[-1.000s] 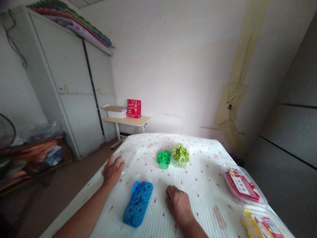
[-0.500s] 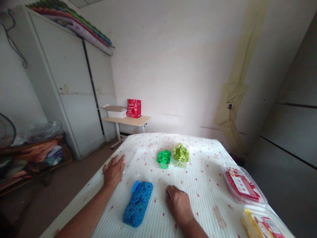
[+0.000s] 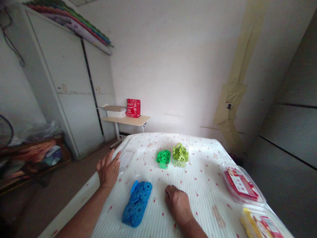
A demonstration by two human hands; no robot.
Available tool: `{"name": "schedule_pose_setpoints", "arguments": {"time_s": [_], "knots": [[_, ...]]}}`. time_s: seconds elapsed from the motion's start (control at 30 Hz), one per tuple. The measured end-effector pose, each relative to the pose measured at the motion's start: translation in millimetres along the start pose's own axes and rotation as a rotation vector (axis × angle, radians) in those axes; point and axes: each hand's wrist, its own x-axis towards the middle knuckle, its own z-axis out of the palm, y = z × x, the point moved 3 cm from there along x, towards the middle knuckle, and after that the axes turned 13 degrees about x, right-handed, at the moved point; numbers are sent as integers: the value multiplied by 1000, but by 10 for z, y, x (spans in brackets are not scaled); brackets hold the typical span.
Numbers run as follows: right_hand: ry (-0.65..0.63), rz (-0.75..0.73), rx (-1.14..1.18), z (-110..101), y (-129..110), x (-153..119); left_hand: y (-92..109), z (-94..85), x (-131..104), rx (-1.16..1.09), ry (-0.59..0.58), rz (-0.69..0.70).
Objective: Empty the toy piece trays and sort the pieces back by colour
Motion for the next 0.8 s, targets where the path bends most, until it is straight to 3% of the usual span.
{"name": "schedule_pose_setpoints", "arguments": {"time_s": [0.13,0.17,0.23,0.33,0.4,0.5,0.67,0.8], "knots": [[8,12,83,-18,32,3,-23,-246,77,-372,82,-16],[32,8,137,-36,41,11,-19,-337,93,-480,65,-65],[115,-1,278,-98,44,38,-18,-529,95,-709,6,-297],[238,17,521,-222,-38,104,76,-786,12,-1110,-211,-575],[272,47,689,-298,-167,159,173,-926,-107,-1328,-382,-679],[298,88,940,-366,-394,247,283,-1072,-366,-1392,-588,-757],[228,121,1124,-268,-554,396,332,-1164,-750,-1327,-776,-716],[266,172,1109,-186,-473,487,271,-1138,-822,-1086,-860,-431]]}}
